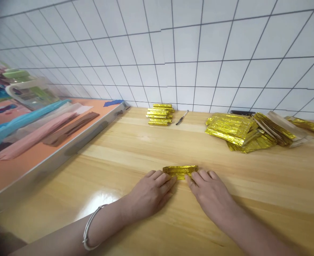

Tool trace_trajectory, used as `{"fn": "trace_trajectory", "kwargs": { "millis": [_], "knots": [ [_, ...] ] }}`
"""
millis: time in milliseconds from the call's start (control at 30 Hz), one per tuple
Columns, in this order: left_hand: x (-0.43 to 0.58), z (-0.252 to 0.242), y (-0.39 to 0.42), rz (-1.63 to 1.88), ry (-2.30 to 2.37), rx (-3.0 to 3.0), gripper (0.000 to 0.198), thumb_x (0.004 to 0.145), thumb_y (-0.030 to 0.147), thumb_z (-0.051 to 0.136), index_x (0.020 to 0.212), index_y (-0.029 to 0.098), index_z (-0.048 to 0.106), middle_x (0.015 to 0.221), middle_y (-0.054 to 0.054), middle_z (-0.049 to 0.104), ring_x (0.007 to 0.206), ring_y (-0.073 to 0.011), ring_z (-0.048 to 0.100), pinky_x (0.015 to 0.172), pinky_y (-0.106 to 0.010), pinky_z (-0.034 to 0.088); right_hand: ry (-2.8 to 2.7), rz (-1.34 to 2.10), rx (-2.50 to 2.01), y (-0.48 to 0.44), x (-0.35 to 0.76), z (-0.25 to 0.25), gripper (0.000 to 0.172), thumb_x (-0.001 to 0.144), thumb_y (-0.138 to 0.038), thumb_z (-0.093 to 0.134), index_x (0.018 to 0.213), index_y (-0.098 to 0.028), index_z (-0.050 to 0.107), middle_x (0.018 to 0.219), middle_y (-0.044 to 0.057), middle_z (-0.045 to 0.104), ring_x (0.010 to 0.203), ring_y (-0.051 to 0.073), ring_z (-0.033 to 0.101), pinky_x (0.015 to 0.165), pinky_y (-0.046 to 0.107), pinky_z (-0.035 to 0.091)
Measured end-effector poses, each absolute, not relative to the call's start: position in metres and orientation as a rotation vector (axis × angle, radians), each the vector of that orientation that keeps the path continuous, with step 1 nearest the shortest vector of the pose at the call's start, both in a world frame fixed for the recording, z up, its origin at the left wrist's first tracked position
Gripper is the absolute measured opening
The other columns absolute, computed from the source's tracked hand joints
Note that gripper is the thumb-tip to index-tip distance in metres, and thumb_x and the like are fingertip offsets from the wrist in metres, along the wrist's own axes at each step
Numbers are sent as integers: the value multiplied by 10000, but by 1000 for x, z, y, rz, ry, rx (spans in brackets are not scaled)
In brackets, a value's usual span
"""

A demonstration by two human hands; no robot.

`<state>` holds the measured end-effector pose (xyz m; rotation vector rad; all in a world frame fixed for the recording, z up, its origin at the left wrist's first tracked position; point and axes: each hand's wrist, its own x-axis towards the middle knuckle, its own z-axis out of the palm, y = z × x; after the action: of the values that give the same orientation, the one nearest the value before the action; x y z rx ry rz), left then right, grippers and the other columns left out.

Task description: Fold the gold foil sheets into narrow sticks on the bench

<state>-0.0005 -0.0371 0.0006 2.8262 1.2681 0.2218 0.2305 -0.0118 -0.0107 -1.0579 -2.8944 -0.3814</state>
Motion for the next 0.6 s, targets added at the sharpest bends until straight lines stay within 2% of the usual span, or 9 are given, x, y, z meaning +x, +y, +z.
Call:
{"fn": "trace_trajectory", "kwargs": {
  "millis": [167, 367, 500, 600],
  "knots": [
    [-11, 3, -41, 214, 1266, 2773, 376, 915, 289, 367, 1268, 175, 429, 1013, -78, 570, 927, -204, 499, 810, -341, 412, -2881, -415, -1134, -15, 246, -11, 413, 778, -76, 507, 1184, -145, 536, 950, 89, 597, 889, 262, 490, 676, 387, 394],
    [-19, -3, -46, 245, 1260, 2786, 416, 908, 260, 386, 1320, 205, 372, 1247, -59, 500, 1089, -211, 465, 899, -348, 391, -2792, -474, -1205, -18, 244, -12, 368, 761, -79, 522, 1121, -129, 578, 976, 95, 611, 884, 246, 504, 667, 369, 410],
    [-17, -2, -47, 228, 1285, 2735, 399, 918, 271, 365, 1314, 222, 380, 1229, -46, 511, 1083, -208, 464, 906, -348, 387, -2772, -504, -1237, -22, 240, -14, 350, 741, -86, 546, 1086, -100, 603, 999, 113, 617, 902, 255, 502, 695, 369, 429],
    [-11, 2, -44, 200, 1314, 2709, 446, 900, 345, 404, 1324, 214, 363, 1135, -62, 546, 1023, -222, 480, 863, -366, 405, -2760, -522, -1234, -23, 236, -13, 320, 722, -80, 551, 1030, -103, 635, 1023, 124, 623, 916, 269, 503, 715, 379, 442]
  ]
}}
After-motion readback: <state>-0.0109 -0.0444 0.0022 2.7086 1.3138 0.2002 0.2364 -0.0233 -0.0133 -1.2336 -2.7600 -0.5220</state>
